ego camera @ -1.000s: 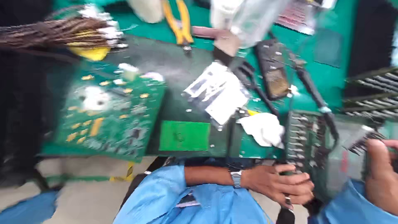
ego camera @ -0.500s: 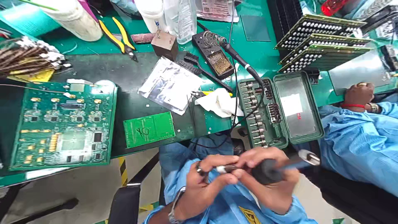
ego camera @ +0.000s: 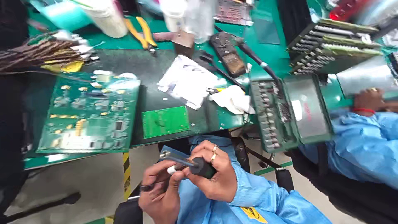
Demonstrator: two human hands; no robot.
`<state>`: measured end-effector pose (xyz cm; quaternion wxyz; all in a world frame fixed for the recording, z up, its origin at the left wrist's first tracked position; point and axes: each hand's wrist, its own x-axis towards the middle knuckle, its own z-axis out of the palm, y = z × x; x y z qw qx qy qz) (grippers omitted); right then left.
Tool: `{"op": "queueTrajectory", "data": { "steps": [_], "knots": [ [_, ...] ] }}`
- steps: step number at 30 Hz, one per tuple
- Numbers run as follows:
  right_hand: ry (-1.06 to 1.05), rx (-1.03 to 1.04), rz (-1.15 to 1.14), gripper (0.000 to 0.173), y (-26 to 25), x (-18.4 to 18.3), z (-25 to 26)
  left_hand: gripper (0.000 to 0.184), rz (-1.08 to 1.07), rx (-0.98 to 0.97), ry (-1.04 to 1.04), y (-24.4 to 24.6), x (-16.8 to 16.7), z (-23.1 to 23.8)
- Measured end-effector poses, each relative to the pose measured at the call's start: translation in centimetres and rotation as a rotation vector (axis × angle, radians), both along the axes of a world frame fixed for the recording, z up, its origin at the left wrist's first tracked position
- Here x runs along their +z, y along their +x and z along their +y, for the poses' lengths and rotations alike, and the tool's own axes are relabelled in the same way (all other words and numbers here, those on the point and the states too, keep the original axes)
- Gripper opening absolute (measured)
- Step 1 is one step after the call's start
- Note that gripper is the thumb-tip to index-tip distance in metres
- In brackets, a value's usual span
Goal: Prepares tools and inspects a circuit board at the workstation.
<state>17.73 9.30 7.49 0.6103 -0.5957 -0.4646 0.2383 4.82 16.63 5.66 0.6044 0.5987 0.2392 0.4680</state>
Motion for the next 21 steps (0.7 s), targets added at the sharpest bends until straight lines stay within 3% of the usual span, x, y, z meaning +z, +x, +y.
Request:
{"op": "queueTrajectory", "data": {
  "steps": [4,10,21],
  "knots": [
    [-0.049,0.089,-0.022,0.017,0.0,-0.1,4.0,0.024,-0.084,0.039,-0.122,-0.6,-0.8,3.0],
    [-0.110,-0.023,-0.015,0.016,-0.7,1.2,8.5,0.019,-0.130,-0.119,-0.285,-0.3,0.3,9.1],
    [-0.078,-0.057,0.065,0.013,-1.3,2.4,9.0,0.017,0.001,-0.250,-0.188,-1.8,3.2,11.2]
  ]
}}
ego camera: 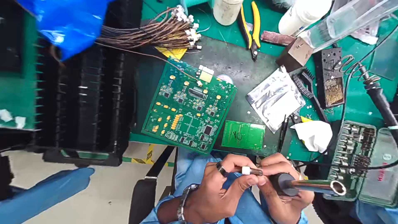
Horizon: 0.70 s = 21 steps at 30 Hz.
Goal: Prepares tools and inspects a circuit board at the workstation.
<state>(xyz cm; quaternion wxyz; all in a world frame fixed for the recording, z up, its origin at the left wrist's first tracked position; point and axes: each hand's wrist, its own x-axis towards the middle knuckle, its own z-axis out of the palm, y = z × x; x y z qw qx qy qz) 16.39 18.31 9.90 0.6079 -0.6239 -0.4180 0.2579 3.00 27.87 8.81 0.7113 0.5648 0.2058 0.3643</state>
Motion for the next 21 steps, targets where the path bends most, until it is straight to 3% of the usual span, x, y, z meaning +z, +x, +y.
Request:
{"op": "queueTrajectory", "data": {
  "steps": [4,8,13,17,21],
  "knots": [
    [0.036,0.024,0.057,0.013,-0.7,0.0,0.0,0.016,0.021,-0.005,0.038,-1.3,0.7,0.0],
    [0.134,-0.151,0.052,0.014,2.6,0.4,-2.1,0.014,0.045,0.185,0.057,-4.3,1.0,1.5],
    [0.008,-0.188,-0.327,0.017,5.0,-0.2,-1.4,0.016,-0.143,0.077,-0.058,-6.7,1.7,2.7],
    [-0.333,-0.107,-0.771,0.031,6.5,-0.9,1.8,0.018,-0.158,0.244,-0.137,-9.4,0.6,5.0],
    [-0.415,-0.093,-0.879,0.031,7.2,-1.5,6.0,0.021,-0.074,0.396,-0.150,-11.0,-0.4,7.7]
  ]
}}
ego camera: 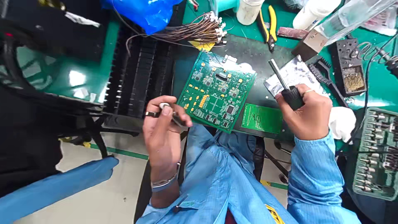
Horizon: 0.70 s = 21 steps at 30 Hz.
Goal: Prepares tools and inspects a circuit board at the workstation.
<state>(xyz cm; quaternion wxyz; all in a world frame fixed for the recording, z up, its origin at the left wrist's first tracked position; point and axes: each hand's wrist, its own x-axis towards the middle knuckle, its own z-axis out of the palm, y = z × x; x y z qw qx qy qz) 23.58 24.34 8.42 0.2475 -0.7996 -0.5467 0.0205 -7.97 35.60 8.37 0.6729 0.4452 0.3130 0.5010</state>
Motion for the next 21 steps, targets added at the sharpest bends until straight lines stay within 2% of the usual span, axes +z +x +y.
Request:
{"op": "queueTrajectory", "data": {
  "steps": [2,5,11,13,15,21],
  "knots": [
    [-0.012,0.012,0.075,0.029,1.2,-0.1,1.4,0.028,0.083,-0.013,0.053,-0.2,0.0,1.4],
    [-0.074,0.025,0.265,0.027,2.8,-1.2,2.2,0.043,0.362,-0.110,0.218,-1.1,1.3,3.1],
    [0.005,0.022,0.480,0.042,4.2,-0.9,1.8,0.026,0.811,-0.360,0.522,-2.1,4.1,8.2],
    [0.015,-0.029,0.382,0.045,4.7,-0.6,0.9,0.026,0.902,-0.414,0.608,-1.4,4.0,10.2],
    [-0.035,-0.101,0.186,0.048,4.7,-0.6,-0.2,0.029,0.991,-0.442,0.732,-0.2,3.6,11.9],
    [-0.160,-0.238,-0.215,0.048,3.2,-1.5,-0.7,0.044,1.207,-0.550,1.221,6.5,3.2,15.7]
  ]
}}
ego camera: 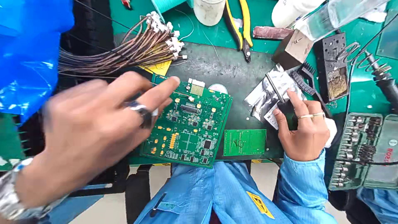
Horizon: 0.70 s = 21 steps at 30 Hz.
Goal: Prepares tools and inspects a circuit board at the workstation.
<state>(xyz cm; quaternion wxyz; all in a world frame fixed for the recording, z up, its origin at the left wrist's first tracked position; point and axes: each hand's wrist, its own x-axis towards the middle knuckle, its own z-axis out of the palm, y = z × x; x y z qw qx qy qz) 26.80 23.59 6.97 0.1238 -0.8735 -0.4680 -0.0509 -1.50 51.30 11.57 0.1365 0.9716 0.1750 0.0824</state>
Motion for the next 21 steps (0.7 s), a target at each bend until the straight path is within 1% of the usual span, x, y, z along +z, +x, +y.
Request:
{"op": "queueTrajectory", "data": {
  "steps": [3,5,8,10,13,16,18,20,21],
  "knots": [
    [-0.103,0.014,-0.086,0.048,-0.3,0.2,-0.1,0.046,0.117,-0.088,0.068,2.0,0.0,0.9],
    [-0.122,0.097,-0.125,0.048,-0.3,1.2,-0.1,0.040,0.134,-0.116,0.074,2.8,-0.2,1.2],
    [-0.040,0.408,-0.099,0.041,-0.7,1.6,1.2,0.022,0.063,-0.124,0.081,2.8,-0.3,2.1],
    [-0.034,0.619,-0.011,0.041,-0.8,1.2,2.3,0.018,0.000,-0.117,0.075,2.7,-0.3,2.6],
    [-0.027,0.785,0.072,0.028,0.1,0.0,3.4,0.018,-0.041,-0.077,0.050,2.7,-0.5,3.3],
    [-0.022,0.840,0.075,0.023,0.8,-0.2,3.7,0.016,-0.060,-0.035,0.062,2.6,-1.1,3.7],
    [0.024,0.796,0.130,0.026,0.7,0.4,3.8,0.015,-0.073,-0.036,0.072,2.7,-1.3,4.0],
    [0.135,0.698,0.290,0.030,0.2,2.0,3.8,0.014,-0.090,-0.039,0.058,2.5,-1.5,4.1],
    [0.207,0.661,0.409,0.028,0.1,3.0,4.0,0.014,-0.106,-0.037,0.052,2.5,-1.8,4.2]
  ]
}}
